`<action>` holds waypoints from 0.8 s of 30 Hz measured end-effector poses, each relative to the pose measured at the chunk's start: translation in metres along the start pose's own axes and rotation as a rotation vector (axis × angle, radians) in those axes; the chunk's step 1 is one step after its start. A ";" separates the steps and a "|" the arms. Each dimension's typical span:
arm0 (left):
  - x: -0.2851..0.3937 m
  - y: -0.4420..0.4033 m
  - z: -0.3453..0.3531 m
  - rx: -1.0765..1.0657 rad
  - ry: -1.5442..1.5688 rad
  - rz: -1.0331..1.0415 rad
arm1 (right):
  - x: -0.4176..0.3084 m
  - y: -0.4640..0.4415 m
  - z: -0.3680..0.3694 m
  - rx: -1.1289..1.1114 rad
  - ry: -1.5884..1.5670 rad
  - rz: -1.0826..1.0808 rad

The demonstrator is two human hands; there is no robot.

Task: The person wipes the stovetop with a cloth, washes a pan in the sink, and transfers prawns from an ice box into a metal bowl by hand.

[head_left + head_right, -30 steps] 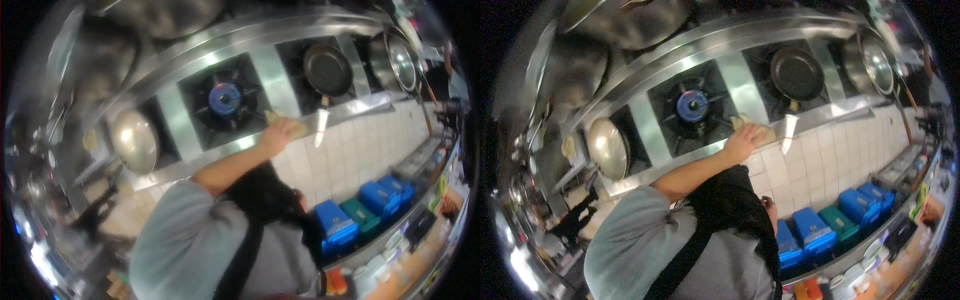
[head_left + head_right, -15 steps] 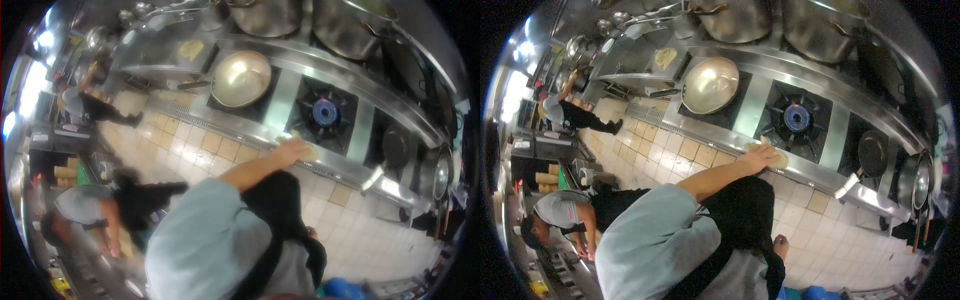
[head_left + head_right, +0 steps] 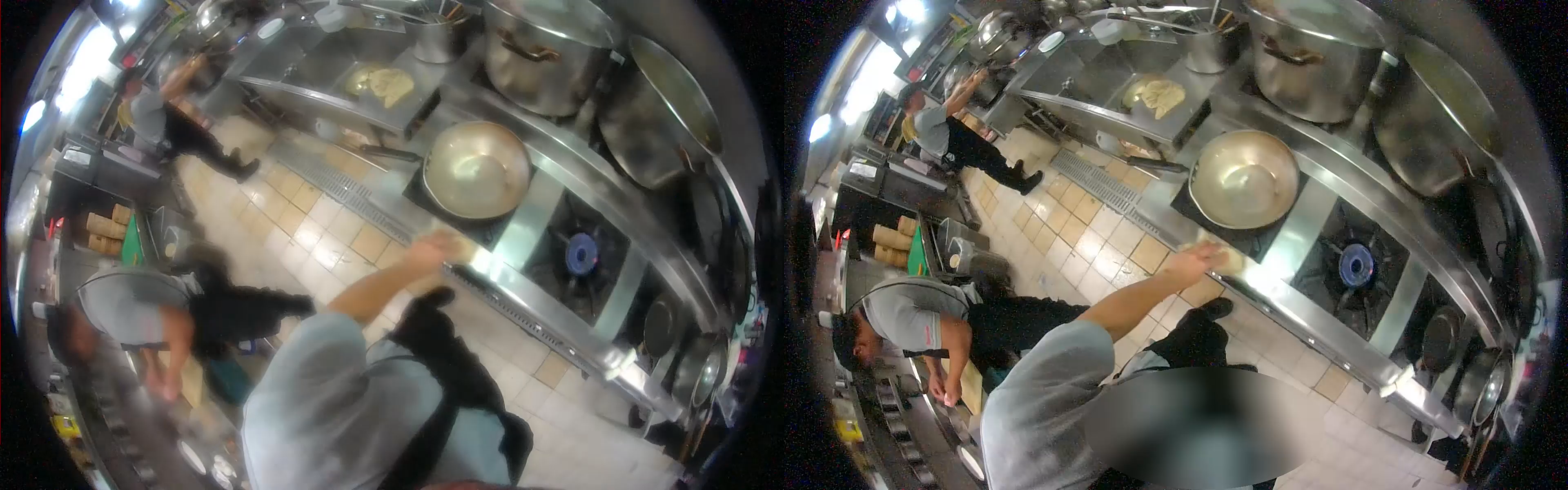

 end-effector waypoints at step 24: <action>-0.242 -0.149 -0.282 0.807 -0.079 -0.047 | -0.247 0.035 0.113 0.333 -0.019 0.202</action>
Point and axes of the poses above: each hand's wrist, its own y-axis away from the middle knuckle, its own z-axis out of the palm, x = y × z, the point moved 7 cm from there along -y, towards the middle knuckle, and after that the axes turned 13 degrees about -y, right-handed, at the moved point
